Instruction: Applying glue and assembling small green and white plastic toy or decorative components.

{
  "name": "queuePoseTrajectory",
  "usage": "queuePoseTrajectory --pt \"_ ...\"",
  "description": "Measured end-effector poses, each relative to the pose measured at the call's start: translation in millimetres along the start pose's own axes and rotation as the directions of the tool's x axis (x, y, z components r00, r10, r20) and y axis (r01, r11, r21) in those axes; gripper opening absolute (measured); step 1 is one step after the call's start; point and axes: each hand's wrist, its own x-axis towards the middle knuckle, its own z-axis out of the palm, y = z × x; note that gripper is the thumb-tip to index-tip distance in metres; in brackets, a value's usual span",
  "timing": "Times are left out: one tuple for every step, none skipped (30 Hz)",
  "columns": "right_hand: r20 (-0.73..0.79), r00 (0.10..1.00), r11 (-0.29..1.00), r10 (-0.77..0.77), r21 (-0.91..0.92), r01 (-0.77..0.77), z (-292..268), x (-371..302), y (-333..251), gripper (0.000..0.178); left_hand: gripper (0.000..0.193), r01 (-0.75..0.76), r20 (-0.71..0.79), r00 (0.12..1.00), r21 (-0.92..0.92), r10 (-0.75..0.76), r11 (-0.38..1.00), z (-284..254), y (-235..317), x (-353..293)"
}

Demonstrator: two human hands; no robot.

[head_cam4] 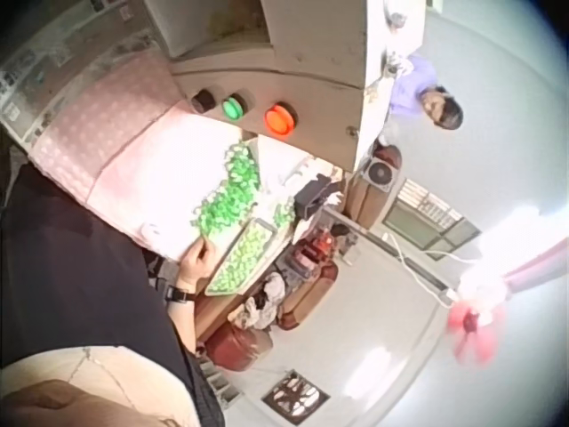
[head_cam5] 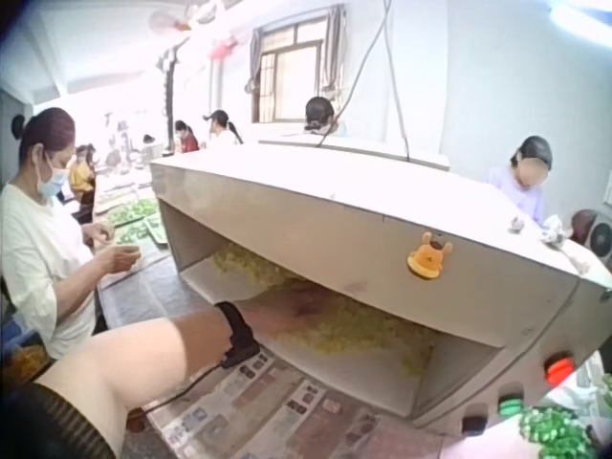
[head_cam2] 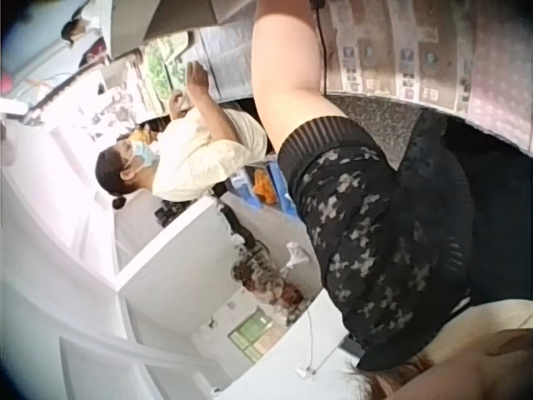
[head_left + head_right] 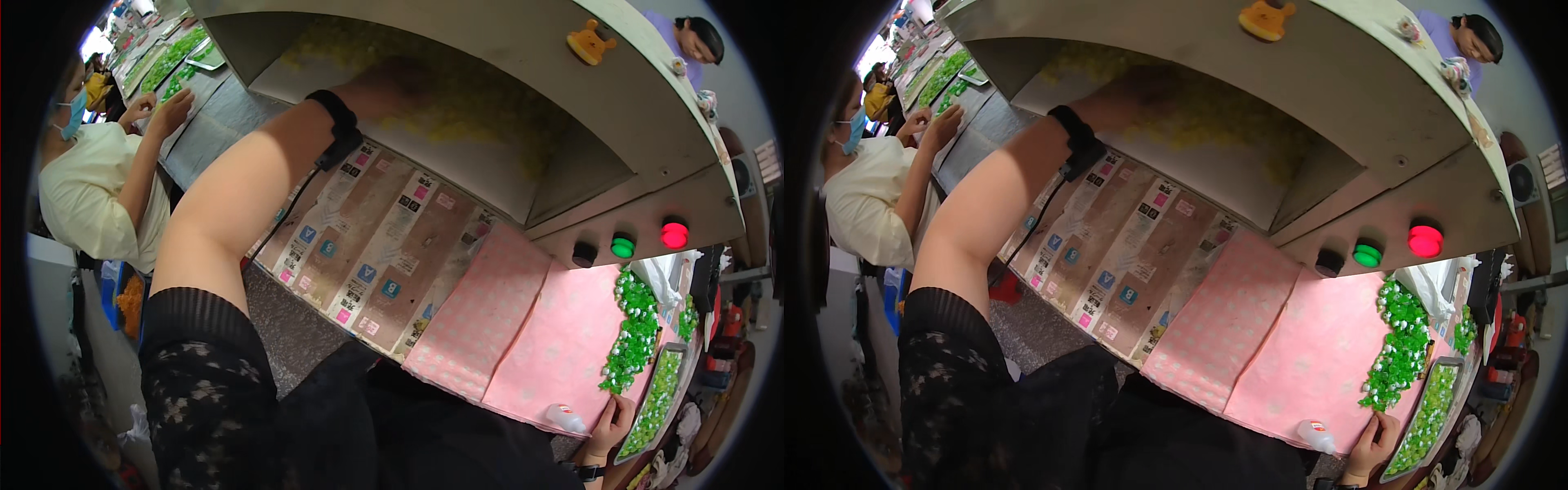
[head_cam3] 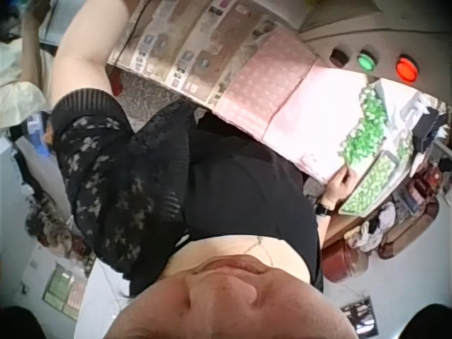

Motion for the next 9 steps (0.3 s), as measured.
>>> queuePoseTrajectory --pt "-0.003 1.0 1.0 0.004 -0.009 -0.004 0 2 -1 0.01 0.042 -0.095 -0.037 0.994 0.086 0.099 0.992 3 -1 -1" --pt "-0.002 0.999 0.999 0.041 0.002 -0.041 0 1 1 0.009 0.049 -0.182 -0.068 0.978 0.177 0.196 0.967 -3 1 -2" --pt "-0.004 0.999 0.999 0.033 0.008 -0.033 1 1 2 0.009 0.049 -0.176 -0.072 0.979 0.186 0.192 0.967 -11 1 1" --pt "-0.005 1.0 1.0 0.021 0.0 -0.021 1 2 4 0.009 0.049 -0.033 0.014 0.999 0.122 0.032 0.992 -20 0 7" --pt "-0.017 1.0 1.0 0.013 -0.012 -0.013 1 0 6 0.009 0.05 0.108 0.101 0.988 0.068 -0.114 0.992 -31 1 15" --pt "-0.033 0.999 1.0 -0.014 -0.018 0.014 2 1 5 0.008 0.05 0.115 0.083 0.989 0.082 -0.122 0.99 -40 -7 16" --pt "-0.035 0.999 1.0 -0.018 0.005 0.018 2 2 3 0.007 0.051 0.269 0.093 0.962 -0.2 -0.255 0.942 -50 -20 16" --pt "-0.046 0.998 0.999 -0.032 0.026 0.034 4 1 10 0.007 0.052 0.387 0.136 0.92 -0.464 -0.368 0.797 -59 -37 13" --pt "-0.059 0.997 0.998 -0.044 0.044 0.046 5 -2 21 0.006 0.052 0.375 0.11 0.923 -0.462 -0.368 0.804 -69 -43 18"
